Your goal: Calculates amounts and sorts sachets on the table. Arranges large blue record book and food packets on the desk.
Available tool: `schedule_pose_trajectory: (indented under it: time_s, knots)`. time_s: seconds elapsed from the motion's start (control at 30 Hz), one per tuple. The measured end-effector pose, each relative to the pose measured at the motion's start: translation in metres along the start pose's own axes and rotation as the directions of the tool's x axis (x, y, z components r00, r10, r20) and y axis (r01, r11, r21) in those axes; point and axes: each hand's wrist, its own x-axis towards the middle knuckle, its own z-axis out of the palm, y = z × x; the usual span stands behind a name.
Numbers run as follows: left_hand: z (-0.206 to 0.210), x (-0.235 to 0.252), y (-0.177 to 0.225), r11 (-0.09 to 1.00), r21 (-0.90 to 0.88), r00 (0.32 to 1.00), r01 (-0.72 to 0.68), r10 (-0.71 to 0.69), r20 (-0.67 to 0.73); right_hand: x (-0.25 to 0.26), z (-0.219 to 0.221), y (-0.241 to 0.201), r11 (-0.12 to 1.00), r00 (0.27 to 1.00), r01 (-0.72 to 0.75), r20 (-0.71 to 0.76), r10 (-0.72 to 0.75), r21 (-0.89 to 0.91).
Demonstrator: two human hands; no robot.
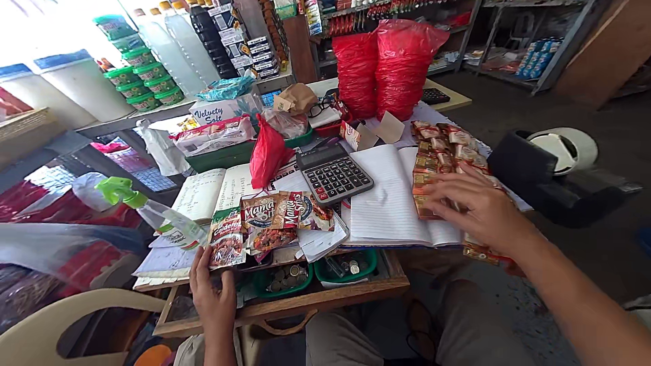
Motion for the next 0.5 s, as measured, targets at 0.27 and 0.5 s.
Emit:
schedule_pose_trajectory:
  time_s: [0.27,0.5]
  knots:
    - [-0.001,0.001,0.002,1.0,-0.01,1.0,0.004,-0.004,-0.005,0.087,0.059,-0.039,0.984,0.898,-0.008,0.431,0.087,-0.181]
    - [-0.001,0.001,0.0,1.0,-0.026,1.0,0.009,-0.009,-0.009,0.086,0.071,-0.07,0.986,0.738,0.015,0.667,0.102,-0.168]
